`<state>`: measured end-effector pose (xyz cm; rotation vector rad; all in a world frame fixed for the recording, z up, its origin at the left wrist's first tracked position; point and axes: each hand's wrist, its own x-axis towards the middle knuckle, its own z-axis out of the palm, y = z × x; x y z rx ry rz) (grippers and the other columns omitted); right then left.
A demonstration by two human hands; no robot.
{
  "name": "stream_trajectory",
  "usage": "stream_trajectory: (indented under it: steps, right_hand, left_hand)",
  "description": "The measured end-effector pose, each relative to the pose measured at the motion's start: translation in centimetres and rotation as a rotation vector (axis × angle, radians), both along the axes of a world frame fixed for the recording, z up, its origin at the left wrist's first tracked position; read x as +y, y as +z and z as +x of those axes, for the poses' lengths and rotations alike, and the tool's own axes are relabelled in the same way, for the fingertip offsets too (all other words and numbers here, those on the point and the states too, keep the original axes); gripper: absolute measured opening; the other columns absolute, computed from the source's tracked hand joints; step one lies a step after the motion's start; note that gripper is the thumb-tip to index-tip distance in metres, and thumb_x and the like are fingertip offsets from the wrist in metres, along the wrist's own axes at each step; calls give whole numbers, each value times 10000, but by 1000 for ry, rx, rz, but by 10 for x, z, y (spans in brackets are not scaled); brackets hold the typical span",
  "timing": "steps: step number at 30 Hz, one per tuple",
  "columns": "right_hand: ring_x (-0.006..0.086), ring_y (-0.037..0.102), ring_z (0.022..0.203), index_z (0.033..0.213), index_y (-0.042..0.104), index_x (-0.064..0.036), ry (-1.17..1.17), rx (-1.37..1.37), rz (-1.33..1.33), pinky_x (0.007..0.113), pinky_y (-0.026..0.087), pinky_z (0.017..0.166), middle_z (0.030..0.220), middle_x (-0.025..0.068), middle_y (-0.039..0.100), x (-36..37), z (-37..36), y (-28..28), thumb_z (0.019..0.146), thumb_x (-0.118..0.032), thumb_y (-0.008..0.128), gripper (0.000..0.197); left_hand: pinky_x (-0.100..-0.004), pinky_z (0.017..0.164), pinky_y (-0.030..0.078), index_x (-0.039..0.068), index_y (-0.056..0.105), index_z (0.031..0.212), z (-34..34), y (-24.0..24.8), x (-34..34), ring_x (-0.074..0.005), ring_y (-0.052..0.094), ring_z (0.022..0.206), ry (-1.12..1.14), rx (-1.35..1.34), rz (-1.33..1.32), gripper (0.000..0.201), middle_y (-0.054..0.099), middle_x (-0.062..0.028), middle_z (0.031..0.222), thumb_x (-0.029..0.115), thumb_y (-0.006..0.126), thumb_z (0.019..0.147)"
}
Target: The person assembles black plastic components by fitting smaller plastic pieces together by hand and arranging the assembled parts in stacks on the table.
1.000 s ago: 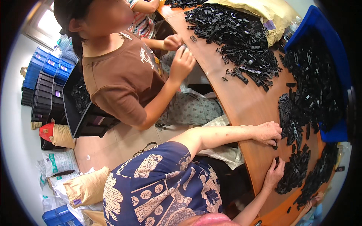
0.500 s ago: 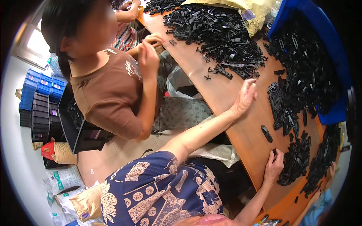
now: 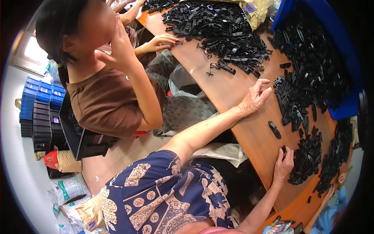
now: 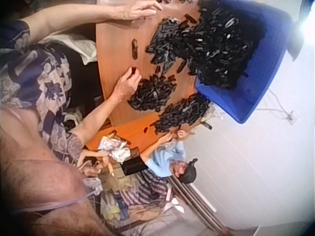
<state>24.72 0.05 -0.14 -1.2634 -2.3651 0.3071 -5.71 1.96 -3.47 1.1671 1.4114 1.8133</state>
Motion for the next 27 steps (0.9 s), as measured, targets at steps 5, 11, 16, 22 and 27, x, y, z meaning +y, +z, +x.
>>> stream_trajectory:
  steps: [5, 11, 16, 22, 27]
  right_hand:
    - [382, 602, 831, 1094, 605, 0, 26, 9, 23, 430, 483, 711, 938, 176, 582, 1, 3, -1, 975, -152, 628, 194]
    - [406, 604, 886, 1085, 607, 11, -19, -20, -5, 444, 492, 744, 966, 191, 591, -6, 9, 2, 973, -143, 627, 192]
    - [408, 627, 941, 1092, 634, -16, 16, 59, -50, 444, 507, 774, 1036, 191, 650, 2, -10, 16, 957, -141, 639, 184]
    - [278, 607, 675, 1005, 641, -52, -54, 149, -40, 375, 478, 612, 799, 108, 610, 9, 0, -2, 913, -166, 703, 159]
    - [241, 564, 621, 997, 650, -53, -70, 275, -195, 365, 465, 594, 716, 98, 571, 6, 4, 3, 890, -168, 731, 177]
  left_hand:
    - [-277, 712, 492, 1, 482, 1308, 2, 8, -5, -103, 568, 739, 11, 18, -21, 418, 593, -25, 814, 303, 569, 1032]
    - [-322, 688, 478, 9, 521, 1232, 13, 11, -3, -131, 549, 721, -1, -52, -24, 385, 564, -69, 742, 280, 635, 984]
    - [-324, 756, 520, 8, 635, 1105, -4, 14, -3, -130, 605, 839, 84, 58, 35, 269, 653, -101, 897, 246, 647, 981]
    - [-286, 707, 499, 54, 668, 1160, 16, 23, -26, -143, 605, 806, -246, 650, -76, 367, 614, -28, 886, 226, 790, 860]
    - [-411, 891, 454, 98, 701, 1028, 37, 16, -29, -293, 604, 985, -294, 1048, -43, 264, 610, -58, 954, 248, 771, 822]
